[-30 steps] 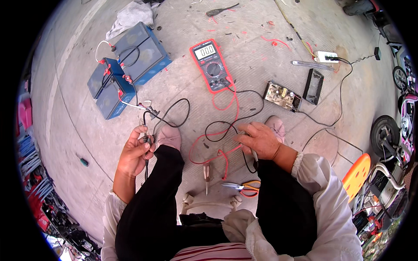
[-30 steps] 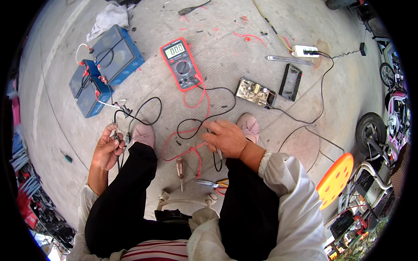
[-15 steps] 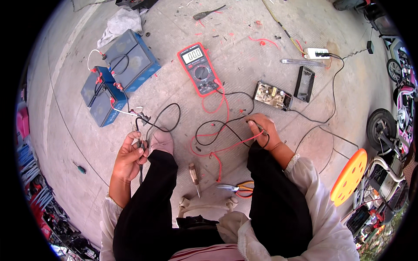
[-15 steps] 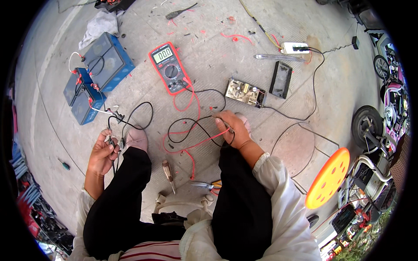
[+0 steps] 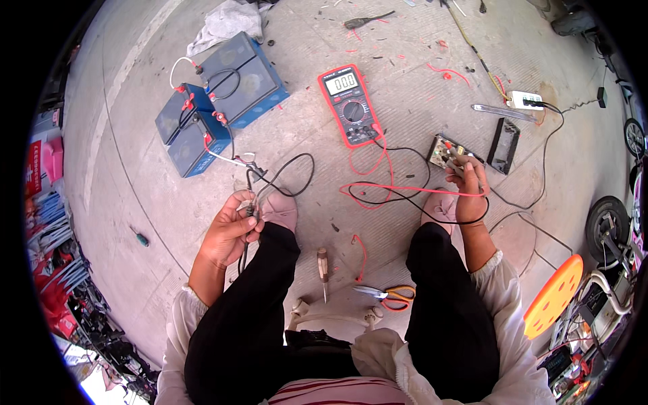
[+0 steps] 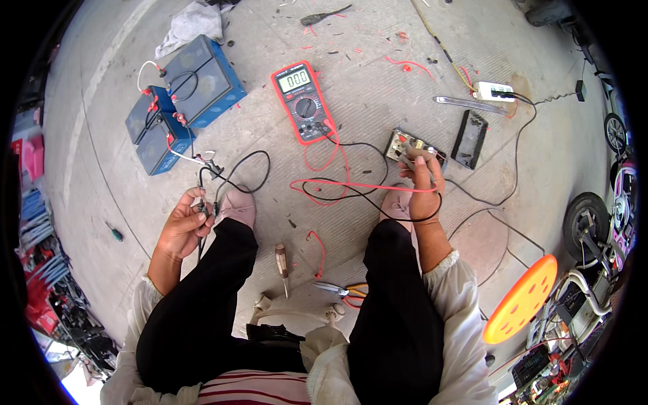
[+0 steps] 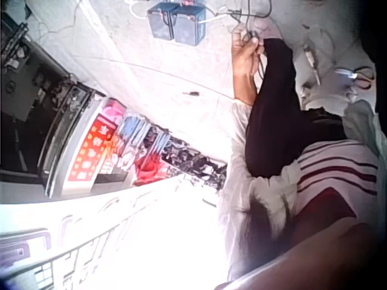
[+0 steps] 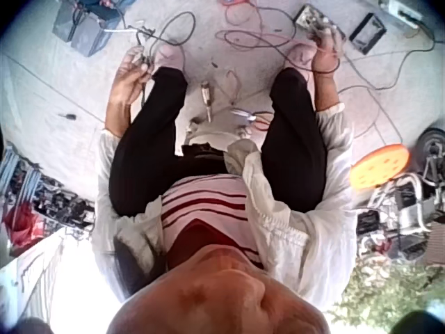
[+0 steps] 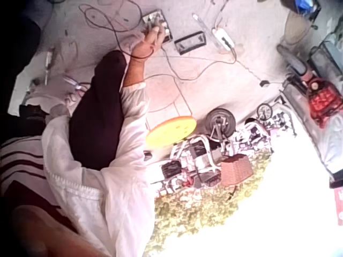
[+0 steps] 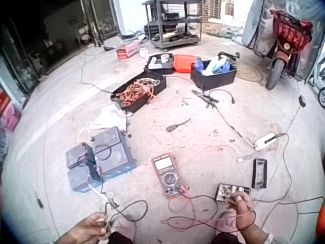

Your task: The person sits on the floor and uses a multimeter to test a small electronic component. They then use pliers to strip the insulation from a wire and continue working on the component.

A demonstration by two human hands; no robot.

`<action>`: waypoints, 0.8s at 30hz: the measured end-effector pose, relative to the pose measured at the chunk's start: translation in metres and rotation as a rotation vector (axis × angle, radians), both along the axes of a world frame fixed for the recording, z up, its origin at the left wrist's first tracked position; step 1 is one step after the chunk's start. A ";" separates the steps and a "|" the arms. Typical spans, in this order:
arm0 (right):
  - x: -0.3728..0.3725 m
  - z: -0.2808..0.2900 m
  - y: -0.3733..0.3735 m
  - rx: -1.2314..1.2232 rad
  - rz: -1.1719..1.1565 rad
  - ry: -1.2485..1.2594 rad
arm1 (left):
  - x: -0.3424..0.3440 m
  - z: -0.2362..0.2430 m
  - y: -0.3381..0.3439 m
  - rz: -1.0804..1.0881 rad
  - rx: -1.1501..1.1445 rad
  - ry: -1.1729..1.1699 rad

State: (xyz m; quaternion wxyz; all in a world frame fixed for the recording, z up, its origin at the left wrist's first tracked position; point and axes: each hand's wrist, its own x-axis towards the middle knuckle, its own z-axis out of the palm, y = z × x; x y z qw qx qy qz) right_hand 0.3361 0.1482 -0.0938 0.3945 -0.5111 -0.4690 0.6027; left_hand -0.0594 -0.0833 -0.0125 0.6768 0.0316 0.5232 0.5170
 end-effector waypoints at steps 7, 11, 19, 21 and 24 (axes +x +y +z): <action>-0.003 0.008 -0.004 -0.003 0.095 -0.088 | -0.002 -0.001 0.000 -0.009 -0.003 -0.026; -0.021 0.007 -0.008 0.085 0.086 -0.059 | -0.003 0.003 -0.008 0.018 -0.011 -0.017; -0.021 -0.007 0.001 0.148 -0.057 -0.165 | -0.001 -0.001 -0.003 -0.012 0.016 0.002; -0.024 -0.016 0.004 0.199 -0.041 -0.205 | -0.001 -0.002 -0.003 -0.013 0.013 0.004; -0.029 -0.023 0.010 0.259 -0.012 -0.250 | 0.000 -0.001 -0.001 -0.018 0.007 0.016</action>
